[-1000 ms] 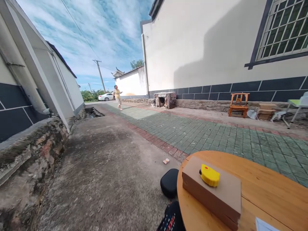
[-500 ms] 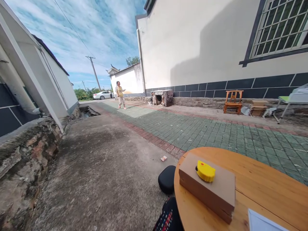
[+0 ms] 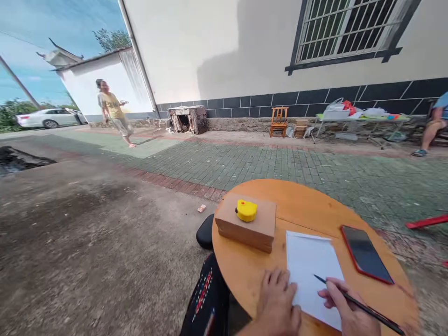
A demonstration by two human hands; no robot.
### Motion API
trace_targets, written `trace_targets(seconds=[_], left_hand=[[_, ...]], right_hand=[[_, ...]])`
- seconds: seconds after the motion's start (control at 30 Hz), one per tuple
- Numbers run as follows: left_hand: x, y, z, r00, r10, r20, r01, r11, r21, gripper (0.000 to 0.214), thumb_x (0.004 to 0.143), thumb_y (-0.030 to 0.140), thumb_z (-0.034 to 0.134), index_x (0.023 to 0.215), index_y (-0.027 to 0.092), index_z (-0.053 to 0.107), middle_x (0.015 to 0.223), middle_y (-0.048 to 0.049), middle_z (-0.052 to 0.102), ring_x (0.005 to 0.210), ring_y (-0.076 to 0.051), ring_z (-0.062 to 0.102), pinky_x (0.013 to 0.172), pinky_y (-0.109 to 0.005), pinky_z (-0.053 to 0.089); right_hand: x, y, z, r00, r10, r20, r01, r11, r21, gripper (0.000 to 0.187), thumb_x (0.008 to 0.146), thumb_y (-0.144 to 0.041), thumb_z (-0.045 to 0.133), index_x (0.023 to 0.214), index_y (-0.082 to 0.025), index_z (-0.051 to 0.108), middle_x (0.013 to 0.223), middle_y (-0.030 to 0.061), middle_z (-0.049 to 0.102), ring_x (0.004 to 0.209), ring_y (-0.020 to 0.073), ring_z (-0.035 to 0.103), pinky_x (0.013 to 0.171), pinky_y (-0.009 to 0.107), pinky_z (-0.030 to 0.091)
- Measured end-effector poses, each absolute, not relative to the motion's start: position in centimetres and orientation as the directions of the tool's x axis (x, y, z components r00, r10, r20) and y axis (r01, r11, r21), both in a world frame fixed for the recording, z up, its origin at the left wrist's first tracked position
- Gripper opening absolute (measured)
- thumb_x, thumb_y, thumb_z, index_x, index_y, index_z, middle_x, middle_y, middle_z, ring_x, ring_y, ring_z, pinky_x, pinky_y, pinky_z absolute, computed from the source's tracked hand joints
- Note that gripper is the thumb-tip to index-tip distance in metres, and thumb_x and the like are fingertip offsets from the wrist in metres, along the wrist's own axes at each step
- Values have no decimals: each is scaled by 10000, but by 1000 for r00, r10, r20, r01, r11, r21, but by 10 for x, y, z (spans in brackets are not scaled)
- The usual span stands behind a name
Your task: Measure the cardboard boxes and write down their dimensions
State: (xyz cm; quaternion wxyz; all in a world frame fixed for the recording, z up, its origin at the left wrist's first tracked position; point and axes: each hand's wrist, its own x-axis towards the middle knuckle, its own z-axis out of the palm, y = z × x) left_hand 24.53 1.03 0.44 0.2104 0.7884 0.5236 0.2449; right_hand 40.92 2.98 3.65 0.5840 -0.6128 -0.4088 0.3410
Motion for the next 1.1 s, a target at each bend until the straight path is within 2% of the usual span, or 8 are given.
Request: trace_targets(seconds=[0.13, 0.33, 0.63, 0.87, 1.1], left_hand=[[238, 2, 12, 291, 942, 166, 746, -332, 577, 394, 872, 367, 565, 1255, 276, 571, 1446, -28, 495, 1339, -276, 392, 1129, -503, 295], [239, -1, 16, 312, 934, 175, 780, -357, 515, 377, 881, 274, 518, 1248, 258, 599, 1430, -36, 520, 1325, -284, 419, 1105, -513, 326], [239, 0, 21, 319, 936, 151, 767, -348, 539, 393, 863, 260, 522, 1248, 235, 599, 1437, -44, 515, 1332, -293, 413, 1108, -521, 321], [238, 2, 21, 325, 929, 178, 767, -370, 525, 387, 857, 253, 523, 1237, 231, 593, 1418, -46, 531, 1308, -300, 425, 1088, -515, 337], [242, 16, 23, 359, 890, 282, 767, -453, 455, 301, 883, 95, 434, 1093, 213, 614, 1308, -32, 594, 1106, -235, 512, 935, -398, 444]], right_hand=[[417, 21, 41, 450, 893, 31, 81, -6, -997, 402, 689, -545, 713, 827, -175, 635, 542, 18, 654, 491, 158, 557, 488, 278, 474], [405, 24, 38, 399, 916, 46, 102, 5, -995, 347, 760, -511, 676, 823, -171, 643, 563, 8, 643, 519, 154, 580, 506, 261, 469], [395, 47, 33, 359, 931, 63, 135, 15, -991, 354, 773, -528, 657, 836, -180, 648, 582, 15, 663, 558, 182, 630, 548, 282, 501], [389, 59, 33, 301, 951, 68, 215, 2, -977, 345, 808, -529, 619, 809, -184, 631, 501, -11, 607, 472, 153, 541, 499, 265, 453], [380, 68, 38, 262, 958, 117, 291, 37, -956, 314, 816, -510, 586, 734, -207, 592, 453, -62, 497, 443, 133, 487, 494, 249, 422]])
